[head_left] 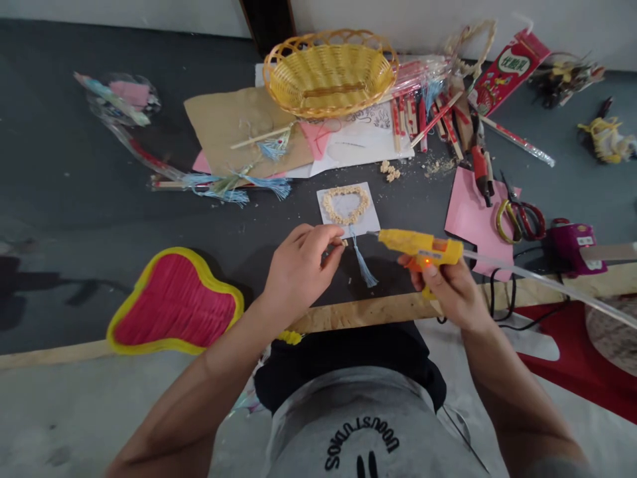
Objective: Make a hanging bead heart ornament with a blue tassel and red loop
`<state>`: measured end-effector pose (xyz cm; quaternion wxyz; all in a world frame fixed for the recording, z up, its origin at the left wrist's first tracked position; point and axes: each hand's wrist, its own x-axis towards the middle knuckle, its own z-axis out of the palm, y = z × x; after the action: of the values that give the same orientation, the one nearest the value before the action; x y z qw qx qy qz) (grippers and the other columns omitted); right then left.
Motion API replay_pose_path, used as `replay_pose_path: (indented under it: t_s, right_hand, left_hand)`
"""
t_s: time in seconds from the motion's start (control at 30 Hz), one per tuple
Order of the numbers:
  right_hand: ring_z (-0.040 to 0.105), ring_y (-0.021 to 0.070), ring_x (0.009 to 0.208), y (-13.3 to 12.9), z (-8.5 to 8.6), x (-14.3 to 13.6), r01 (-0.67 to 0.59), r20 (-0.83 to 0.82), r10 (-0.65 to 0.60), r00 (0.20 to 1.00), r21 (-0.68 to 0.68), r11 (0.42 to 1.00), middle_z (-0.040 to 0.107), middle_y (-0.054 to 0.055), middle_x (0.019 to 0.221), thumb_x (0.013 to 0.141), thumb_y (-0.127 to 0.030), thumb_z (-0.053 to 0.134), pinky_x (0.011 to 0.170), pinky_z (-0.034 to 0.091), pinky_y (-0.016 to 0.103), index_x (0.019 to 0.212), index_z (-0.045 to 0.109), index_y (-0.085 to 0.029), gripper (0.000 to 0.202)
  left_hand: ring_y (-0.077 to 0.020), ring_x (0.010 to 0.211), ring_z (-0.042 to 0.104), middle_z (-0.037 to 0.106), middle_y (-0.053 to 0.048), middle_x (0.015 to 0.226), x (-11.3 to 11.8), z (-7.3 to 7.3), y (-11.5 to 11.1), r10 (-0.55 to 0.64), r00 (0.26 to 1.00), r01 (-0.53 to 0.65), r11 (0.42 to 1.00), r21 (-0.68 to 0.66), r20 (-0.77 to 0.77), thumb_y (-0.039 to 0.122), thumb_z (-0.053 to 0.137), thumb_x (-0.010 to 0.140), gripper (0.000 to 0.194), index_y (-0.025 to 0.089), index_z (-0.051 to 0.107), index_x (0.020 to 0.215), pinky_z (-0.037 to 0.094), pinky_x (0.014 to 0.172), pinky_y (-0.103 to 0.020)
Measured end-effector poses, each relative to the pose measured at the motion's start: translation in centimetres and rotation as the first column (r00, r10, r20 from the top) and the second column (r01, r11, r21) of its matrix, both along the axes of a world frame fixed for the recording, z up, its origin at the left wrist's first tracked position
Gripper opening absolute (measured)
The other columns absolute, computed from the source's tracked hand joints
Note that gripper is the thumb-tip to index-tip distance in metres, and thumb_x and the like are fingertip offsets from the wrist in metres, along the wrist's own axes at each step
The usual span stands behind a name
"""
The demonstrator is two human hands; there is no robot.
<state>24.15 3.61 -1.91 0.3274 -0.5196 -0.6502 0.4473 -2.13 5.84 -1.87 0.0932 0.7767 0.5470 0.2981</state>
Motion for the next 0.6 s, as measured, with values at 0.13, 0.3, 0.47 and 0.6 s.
replay_pose_path:
  t_s: [0.13,0.3,0.47,0.6]
  right_hand:
    - [0.060,0.0149,0.056,3.7,-0.2,2.5,0.314,-0.099,-0.335,0.937,-0.180,0.932,0.066,0.004,0.078,0.094,-0.064,0.049,0.050,0.049,0.029,0.102,0.060,-0.020,0.046]
    - [0.051,0.0141,0.055,8.0,1.2,6.4,0.399,0.408,-0.370,0.834,0.016,0.917,0.057,0.004,0.063,0.095,-0.060,0.048,0.057,0.037,0.032,0.077,0.057,-0.020,0.045]
    - [0.036,0.0127,0.053,6.3,3.2,4.8,0.261,0.771,-0.399,0.496,0.306,0.916,0.049,0.001,0.058,0.093,-0.042,0.060,0.059,0.022,0.033,0.063,0.050,-0.022,0.037]
    - [0.058,0.0186,0.072,2.6,1.5,-1.9,-0.059,0.656,-0.209,0.725,0.361,0.931,0.067,0.007,0.082,0.095,-0.047,0.057,0.062,0.034,0.031,0.087,0.064,-0.019,0.030]
  left_hand:
    - [-0.0159,0.080,0.070,0.075,-0.002,0.089,-0.2,0.1,0.1,0.035,0.999,-0.033,0.997,-0.074,0.020,0.015,0.064,0.087,0.016,0.022,0.064,0.101,0.055,0.072,-0.026]
    - [-0.0165,0.080,0.070,0.075,-0.001,0.088,-0.3,0.2,0.3,0.025,0.999,-0.020,0.994,-0.107,0.039,0.016,0.065,0.087,0.015,0.023,0.064,0.099,0.056,0.073,-0.027]
    - [-0.0165,0.078,0.069,0.074,-0.001,0.087,-0.6,0.0,1.0,-0.022,0.999,0.027,0.984,-0.176,0.028,0.016,0.064,0.085,0.015,0.023,0.065,0.098,0.056,0.074,-0.029]
    - [-0.0183,0.079,0.069,0.073,-0.002,0.085,-0.8,-0.4,1.8,-0.075,0.997,0.072,0.979,-0.193,-0.006,0.018,0.064,0.086,0.013,0.023,0.065,0.098,0.055,0.075,-0.030]
